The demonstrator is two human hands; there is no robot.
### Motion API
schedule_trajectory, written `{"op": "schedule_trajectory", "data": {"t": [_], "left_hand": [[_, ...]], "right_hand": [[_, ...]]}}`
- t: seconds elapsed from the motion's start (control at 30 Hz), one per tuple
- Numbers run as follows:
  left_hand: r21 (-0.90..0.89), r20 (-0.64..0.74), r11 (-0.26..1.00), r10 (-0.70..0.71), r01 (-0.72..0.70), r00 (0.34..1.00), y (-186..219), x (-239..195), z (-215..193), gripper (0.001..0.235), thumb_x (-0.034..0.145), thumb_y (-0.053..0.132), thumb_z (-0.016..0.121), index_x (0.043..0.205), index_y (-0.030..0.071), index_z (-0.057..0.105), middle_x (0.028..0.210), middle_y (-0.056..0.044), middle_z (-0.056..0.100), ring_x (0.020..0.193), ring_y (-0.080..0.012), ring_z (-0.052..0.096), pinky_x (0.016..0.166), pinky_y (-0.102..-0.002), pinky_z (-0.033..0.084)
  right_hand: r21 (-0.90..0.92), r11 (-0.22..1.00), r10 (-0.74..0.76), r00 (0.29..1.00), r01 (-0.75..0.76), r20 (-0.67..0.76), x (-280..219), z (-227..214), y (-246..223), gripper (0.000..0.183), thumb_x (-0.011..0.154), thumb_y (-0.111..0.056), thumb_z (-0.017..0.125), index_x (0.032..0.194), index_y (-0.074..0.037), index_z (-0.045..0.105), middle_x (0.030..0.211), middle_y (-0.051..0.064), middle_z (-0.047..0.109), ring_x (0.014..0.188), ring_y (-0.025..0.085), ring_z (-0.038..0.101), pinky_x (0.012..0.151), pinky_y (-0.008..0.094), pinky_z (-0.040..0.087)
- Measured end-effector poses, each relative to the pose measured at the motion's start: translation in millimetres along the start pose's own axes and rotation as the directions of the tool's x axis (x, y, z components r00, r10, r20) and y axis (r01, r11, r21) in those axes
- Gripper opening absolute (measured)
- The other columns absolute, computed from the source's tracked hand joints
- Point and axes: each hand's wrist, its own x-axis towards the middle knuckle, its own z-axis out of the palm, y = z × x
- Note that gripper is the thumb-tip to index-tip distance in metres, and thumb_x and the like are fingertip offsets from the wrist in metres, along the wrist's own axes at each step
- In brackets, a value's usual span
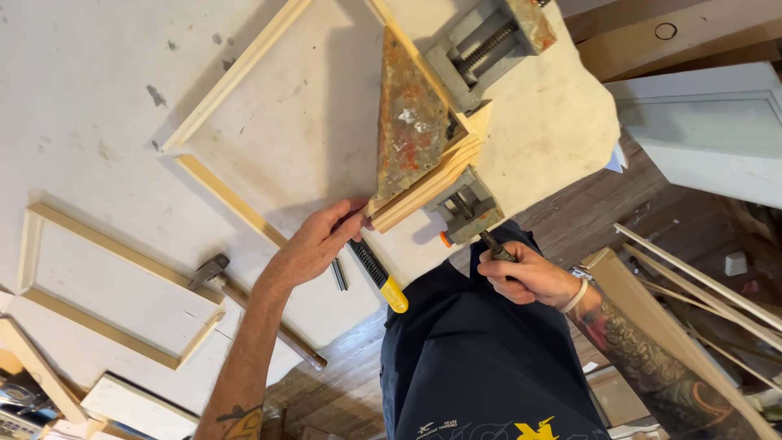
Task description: Assembling wooden frames using a corner clamp and a hammer
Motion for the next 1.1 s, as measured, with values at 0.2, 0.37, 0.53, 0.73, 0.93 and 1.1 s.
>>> {"op": "schedule_trajectory", "data": {"t": [0.2,0.37,0.53,0.73,0.93,1.1], "left_hand": [[-0.050,-0.035,0.999,-0.022,0.021,0.999,-4,0,3,0.039,0.105,0.025,0.056,0.137,0.006,0.066,0.096,-0.011,0.068,0.096,-0.0185,0.063,0.084,-0.037,0.057],[-0.040,-0.072,0.999,-0.005,0.002,0.997,-12,3,5,0.037,0.105,0.026,0.057,0.134,0.006,0.067,0.102,-0.017,0.071,0.099,-0.0190,0.063,0.087,-0.038,0.057],[-0.079,-0.048,0.997,-0.020,0.016,0.999,5,-1,4,0.042,0.105,0.028,0.054,0.138,0.004,0.063,0.106,-0.016,0.072,0.102,-0.0204,0.063,0.092,-0.041,0.057],[-0.028,-0.029,0.996,-0.085,0.085,0.996,15,1,2,0.046,0.104,0.033,0.053,0.143,0.010,0.060,0.112,-0.019,0.072,0.116,-0.0257,0.066,0.103,-0.047,0.053],[-0.096,-0.065,0.991,-0.102,0.096,0.993,13,2,6,0.043,0.104,0.030,0.054,0.139,0.007,0.062,0.114,-0.017,0.073,0.115,-0.0235,0.066,0.105,-0.046,0.051],[-0.105,-0.075,0.990,-0.105,0.097,0.992,17,0,5,0.044,0.103,0.031,0.056,0.138,0.005,0.063,0.106,-0.016,0.071,0.110,-0.0217,0.063,0.104,-0.046,0.051]], "right_hand": [[-0.011,0.998,0.059,0.998,-0.059,0.030,2,5,-10,0.043,0.100,0.004,0.058,0.060,-0.003,0.048,0.041,0.000,0.031,0.024,0.009,0.033,0.024,0.020,0.033],[-0.088,0.995,0.038,0.999,-0.038,-0.004,2,4,-8,0.042,0.099,0.004,0.058,0.060,-0.003,0.047,0.040,0.000,0.033,0.025,0.009,0.034,0.024,0.021,0.033],[-0.624,0.777,-0.322,0.905,0.085,-0.279,-15,45,-21,0.024,0.091,-0.010,0.074,0.072,0.002,0.065,0.038,0.010,0.054,0.026,0.017,0.053,0.030,0.026,0.042],[-0.709,0.698,-0.346,0.820,-0.101,-0.457,-5,43,-17,0.041,0.092,-0.026,0.076,0.061,-0.005,0.059,0.041,0.006,0.051,0.036,0.015,0.045,0.037,0.027,0.034],[-0.442,0.896,-0.107,0.953,-0.032,-0.284,2,24,-14,0.043,0.096,-0.006,0.068,0.055,-0.003,0.054,0.038,0.006,0.040,0.023,0.016,0.041,0.025,0.025,0.035],[-0.269,0.955,0.092,0.987,-0.126,-0.135,4,16,-20,0.040,0.089,0.007,0.058,0.053,-0.005,0.046,0.038,0.007,0.036,0.024,0.014,0.038,0.023,0.028,0.034]]}}
